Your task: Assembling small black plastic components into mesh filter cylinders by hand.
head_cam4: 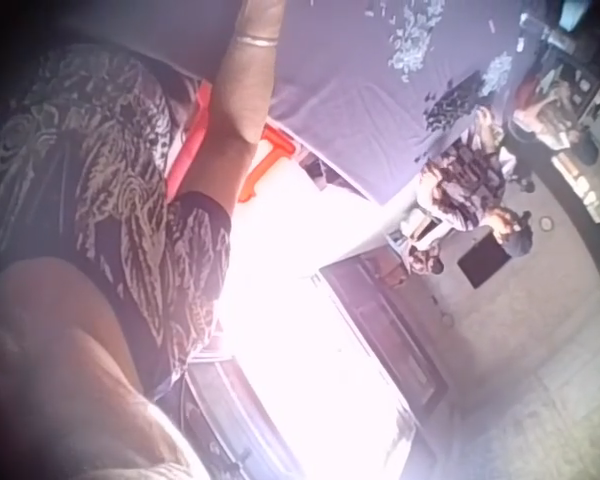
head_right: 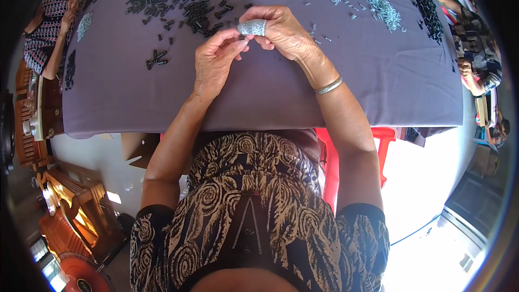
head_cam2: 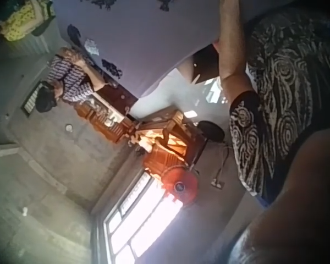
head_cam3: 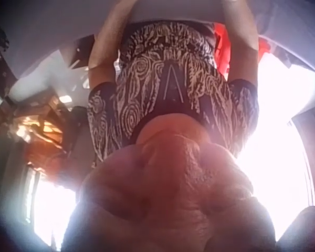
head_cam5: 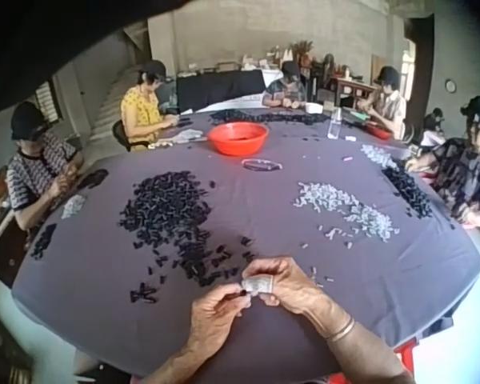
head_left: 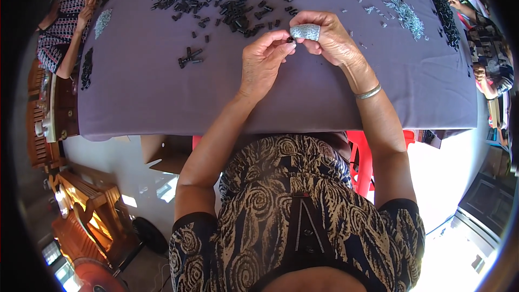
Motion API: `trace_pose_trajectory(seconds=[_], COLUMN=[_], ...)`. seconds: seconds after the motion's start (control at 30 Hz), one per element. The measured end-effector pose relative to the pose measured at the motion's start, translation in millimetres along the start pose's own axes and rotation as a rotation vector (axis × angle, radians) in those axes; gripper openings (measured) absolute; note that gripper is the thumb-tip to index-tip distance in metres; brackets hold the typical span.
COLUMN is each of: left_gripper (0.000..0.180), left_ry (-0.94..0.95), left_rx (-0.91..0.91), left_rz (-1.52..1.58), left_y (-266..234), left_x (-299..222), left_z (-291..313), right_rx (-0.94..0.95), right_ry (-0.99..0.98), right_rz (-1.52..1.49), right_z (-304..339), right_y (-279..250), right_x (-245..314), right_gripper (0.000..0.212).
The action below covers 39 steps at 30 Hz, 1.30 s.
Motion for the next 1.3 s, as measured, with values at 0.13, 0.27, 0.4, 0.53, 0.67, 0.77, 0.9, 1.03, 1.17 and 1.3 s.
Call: trace_pose_trajectory(seconds=[0.13,0.27,0.4,0.53,0.67,0.77,0.9,1.03,1.17,1.3], left_gripper=[0.020,0.019,0.019,0.019,0.019,0.019,0.019,0.020,0.019,0.016], left_ry=[0.002,-0.017,-0.008,0.008,0.006,-0.003,0.006,0.024,0.025,0.216], left_rx=[0.016,0.007,0.001,-0.012,-0.023,-0.032,-0.047,-0.047,-0.056,-0.148], left_rz=[0.001,0.027,0.005,0.009,0.016,0.023,0.016,0.049,0.046,0.039], left_y=[-0.2,-0.3,-0.1,-0.3,-0.2,-0.7,-1.3,-0.1,0.4,-5.8], left_x=[1.3,1.5,1.6,0.3,0.7,0.6,0.0,0.4,-2.2,-14.3], left_z=[-0.9,-0.5,-0.4,-0.3,-0.8,-1.0,0.2,1.9,2.0,0.5], right_rx=[-0.016,-0.013,-0.028,0.001,-0.028,-0.031,0.023,-0.057,-0.153,-0.375], right_ry=[-0.008,0.032,0.092,0.135,0.099,0.097,0.098,-0.004,-0.123,-0.270], right_rz=[0.019,0.002,-0.008,-0.122,-0.063,-0.053,-0.152,-0.175,-0.153,0.331], right_z=[-0.9,-2.3,-3.0,-2.6,-2.8,-3.9,-3.3,-2.9,-3.7,-8.8], right_y=[0.0,-0.7,-0.1,-0.9,1.4,3.0,-1.2,-10.5,-21.5,-32.3], right_x=[-4.6,-5.2,-5.9,-8.5,-8.6,-7.6,-1.2,13.4,22.7,14.0], right_gripper=[0.017,0.015,0.014,0.013,0.012,0.014,0.017,0.013,0.011,0.009])
Point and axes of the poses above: each hand's wrist, its own z-axis away from the middle knuckle, its own y-axis out of the palm, x = y × z, the point moved 2 cm from there along -z, towards the middle knuckle, and after that the axes turned 14 degrees about -z, right-handed, at the moved point
